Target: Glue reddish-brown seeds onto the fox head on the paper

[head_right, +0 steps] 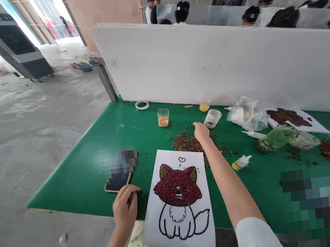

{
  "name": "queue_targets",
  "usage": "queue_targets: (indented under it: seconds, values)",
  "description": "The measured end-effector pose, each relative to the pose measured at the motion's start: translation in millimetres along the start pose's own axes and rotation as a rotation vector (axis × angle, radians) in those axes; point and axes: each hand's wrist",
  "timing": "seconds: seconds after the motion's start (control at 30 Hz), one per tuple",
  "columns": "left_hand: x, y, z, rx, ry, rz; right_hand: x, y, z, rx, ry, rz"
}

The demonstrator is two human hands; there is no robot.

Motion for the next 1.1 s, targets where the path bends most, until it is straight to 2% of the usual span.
queue_targets:
  seconds: [0.3, 0.67, 0.87, 1.0, 1.1]
  values:
    - [-0.6, -0.3, -0.2, -0.002, 0.001, -0.003, 5.0, 1.7, 1.6, 0.018, 0.028, -0.030]
    - [0.6, -1.3, -1.9, -0.004, 0.004, -0.005, 20.4, 4.4, 22.8, 0.000, -0.085, -0.090]
    - [-2.1, -0.9, -0.7, -0.013, 0.014, -0.017, 26.3, 5.1, 25.4, -0.026, -0.082, -0.079]
    - [-2.2, -1.0, -0.5, -0.011, 0.021, -0.027, 31.6, 12.7, 18.5, -0.075, -0.057, -0.057]
    - [-1.3, -1.3, -1.0, -0.014, 0.015, -0.031, 38.2, 24.8, -4.0, -0.151, -0.022, -0.021]
Point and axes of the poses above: each hand's wrist, its own z-axis towards the middle knuckle, its own y-axis out of the back of the hand, x = y × z, and after that the axes turned 8 degrees about -z, right-handed
